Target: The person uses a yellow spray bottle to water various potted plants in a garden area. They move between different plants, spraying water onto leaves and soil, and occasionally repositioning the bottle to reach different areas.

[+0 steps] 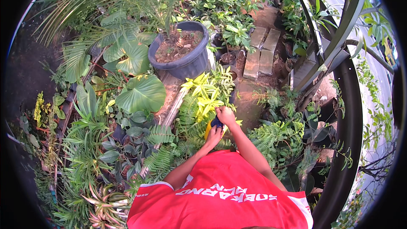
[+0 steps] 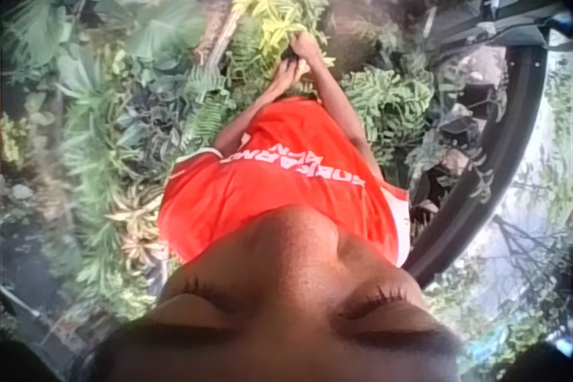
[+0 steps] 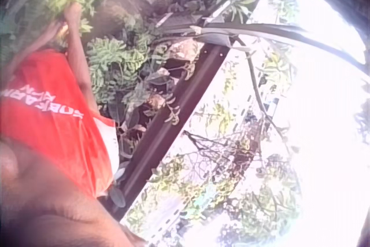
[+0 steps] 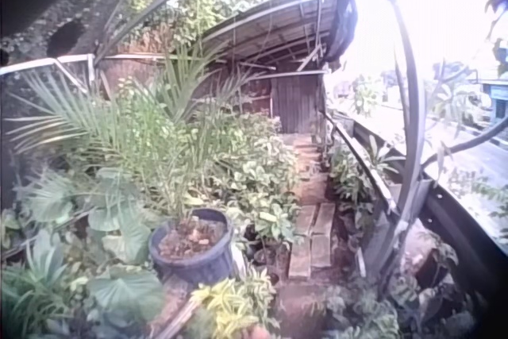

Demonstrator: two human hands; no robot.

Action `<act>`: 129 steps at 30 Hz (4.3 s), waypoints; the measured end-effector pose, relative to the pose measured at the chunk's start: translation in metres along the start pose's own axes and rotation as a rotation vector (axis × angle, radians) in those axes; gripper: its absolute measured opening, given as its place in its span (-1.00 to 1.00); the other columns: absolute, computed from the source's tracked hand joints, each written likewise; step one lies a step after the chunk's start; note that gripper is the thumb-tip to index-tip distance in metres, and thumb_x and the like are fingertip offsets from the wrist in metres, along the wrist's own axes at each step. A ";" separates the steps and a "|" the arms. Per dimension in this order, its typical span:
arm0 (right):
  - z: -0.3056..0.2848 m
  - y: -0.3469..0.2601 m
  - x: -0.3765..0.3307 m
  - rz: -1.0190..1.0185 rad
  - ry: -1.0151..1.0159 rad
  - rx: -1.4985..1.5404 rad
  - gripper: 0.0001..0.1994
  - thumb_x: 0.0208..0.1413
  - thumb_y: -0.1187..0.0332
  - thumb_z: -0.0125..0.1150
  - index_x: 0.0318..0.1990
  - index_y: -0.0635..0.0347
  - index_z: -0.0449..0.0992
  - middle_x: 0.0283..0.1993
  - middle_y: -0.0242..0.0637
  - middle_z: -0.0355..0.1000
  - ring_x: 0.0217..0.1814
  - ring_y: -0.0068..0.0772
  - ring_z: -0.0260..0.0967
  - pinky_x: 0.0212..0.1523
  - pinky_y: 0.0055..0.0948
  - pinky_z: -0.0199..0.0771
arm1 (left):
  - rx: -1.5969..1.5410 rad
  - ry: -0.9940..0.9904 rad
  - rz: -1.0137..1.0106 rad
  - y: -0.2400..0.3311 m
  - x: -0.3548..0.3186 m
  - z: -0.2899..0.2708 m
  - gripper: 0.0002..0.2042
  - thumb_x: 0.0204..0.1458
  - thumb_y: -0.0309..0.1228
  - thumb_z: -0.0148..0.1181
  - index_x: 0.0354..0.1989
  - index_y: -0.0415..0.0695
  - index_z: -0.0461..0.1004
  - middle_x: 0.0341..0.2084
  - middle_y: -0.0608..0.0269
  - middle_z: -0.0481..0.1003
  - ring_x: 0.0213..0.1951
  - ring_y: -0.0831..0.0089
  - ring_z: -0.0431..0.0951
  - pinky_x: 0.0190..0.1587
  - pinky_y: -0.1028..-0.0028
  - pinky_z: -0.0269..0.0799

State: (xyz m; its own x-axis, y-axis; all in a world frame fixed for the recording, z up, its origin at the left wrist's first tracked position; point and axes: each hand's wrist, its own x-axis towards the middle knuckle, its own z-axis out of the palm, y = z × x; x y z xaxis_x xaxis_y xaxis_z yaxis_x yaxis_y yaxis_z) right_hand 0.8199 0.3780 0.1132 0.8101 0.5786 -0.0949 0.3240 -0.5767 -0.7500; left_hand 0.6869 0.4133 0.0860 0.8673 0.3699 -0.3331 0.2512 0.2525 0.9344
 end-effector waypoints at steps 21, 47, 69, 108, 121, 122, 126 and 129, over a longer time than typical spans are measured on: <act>0.000 0.000 0.000 -0.021 0.006 0.030 -0.60 0.15 0.13 0.04 -0.49 0.33 0.53 -0.45 0.17 0.45 -0.33 0.25 0.44 -0.21 0.04 0.44 | 0.051 0.021 -0.011 0.014 -0.006 0.000 -0.76 0.29 -0.35 -0.20 -0.20 -0.22 0.39 -0.63 0.44 0.30 -0.60 0.67 0.25 -0.54 0.61 0.18; -0.003 0.016 -0.014 -0.043 0.110 0.019 -0.59 0.16 0.12 0.05 -0.52 0.32 0.52 -0.52 0.14 0.43 -0.39 0.25 0.42 -0.27 0.02 0.45 | 0.009 -0.058 -0.009 -0.016 -0.002 0.001 -0.73 0.30 -0.31 -0.18 -0.24 -0.23 0.42 -0.63 0.44 0.29 -0.60 0.68 0.24 -0.55 0.61 0.18; -0.007 0.002 -0.017 -0.028 0.054 0.015 -0.62 0.16 0.14 0.04 -0.46 0.31 0.54 -0.45 0.18 0.44 -0.31 0.28 0.42 -0.22 0.05 0.43 | -0.031 -0.042 -0.028 -0.009 -0.008 -0.001 -0.73 0.30 -0.31 -0.18 -0.23 -0.22 0.42 -0.63 0.44 0.28 -0.61 0.67 0.23 -0.54 0.60 0.19; 0.006 0.011 -0.017 0.029 0.012 0.036 -0.61 0.14 0.10 0.02 -0.43 0.30 0.55 -0.40 0.19 0.46 -0.28 0.29 0.42 -0.19 0.03 0.42 | -0.014 -0.051 -0.098 -0.019 -0.004 -0.010 -0.77 0.26 -0.31 -0.15 -0.29 -0.16 0.40 -0.65 0.48 0.27 -0.63 0.68 0.22 -0.57 0.61 0.16; -0.013 -0.013 -0.016 -0.011 0.010 0.025 -0.62 0.14 0.13 0.05 -0.44 0.32 0.54 -0.36 0.19 0.45 -0.24 0.25 0.43 -0.16 0.01 0.44 | 0.084 0.060 0.095 -0.006 -0.003 -0.001 -0.71 0.29 -0.32 -0.17 -0.25 -0.26 0.44 -0.69 0.42 0.28 -0.65 0.63 0.23 -0.58 0.56 0.16; -0.013 -0.012 -0.015 -0.003 0.003 0.032 -0.62 0.14 0.12 0.05 -0.44 0.32 0.54 -0.36 0.18 0.46 -0.23 0.25 0.43 -0.16 0.01 0.44 | 0.083 0.059 0.091 -0.006 -0.002 0.000 -0.71 0.29 -0.31 -0.17 -0.26 -0.26 0.43 -0.69 0.42 0.28 -0.65 0.63 0.23 -0.58 0.56 0.16; -0.007 -0.001 -0.014 -0.043 0.040 0.005 -0.62 0.14 0.11 0.06 -0.44 0.31 0.55 -0.38 0.16 0.47 -0.25 0.25 0.44 -0.16 0.00 0.45 | 0.093 0.024 0.048 -0.013 0.003 -0.003 -0.71 0.28 -0.30 -0.17 -0.30 -0.26 0.42 -0.69 0.43 0.27 -0.65 0.64 0.23 -0.58 0.56 0.17; -0.005 0.006 -0.013 -0.004 0.020 0.017 -0.62 0.13 0.10 0.07 -0.43 0.29 0.55 -0.39 0.15 0.47 -0.26 0.25 0.45 -0.17 0.01 0.45 | 0.046 -0.007 0.006 -0.015 0.003 -0.003 -0.71 0.28 -0.30 -0.17 -0.31 -0.25 0.42 -0.69 0.43 0.27 -0.64 0.64 0.23 -0.57 0.57 0.18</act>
State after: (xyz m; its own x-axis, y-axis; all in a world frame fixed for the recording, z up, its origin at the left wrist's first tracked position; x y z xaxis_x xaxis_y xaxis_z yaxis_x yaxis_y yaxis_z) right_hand 0.8137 0.3642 0.1134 0.8185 0.5690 -0.0793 0.3185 -0.5644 -0.7616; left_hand 0.6843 0.4133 0.0705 0.8719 0.3645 -0.3270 0.2658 0.2086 0.9412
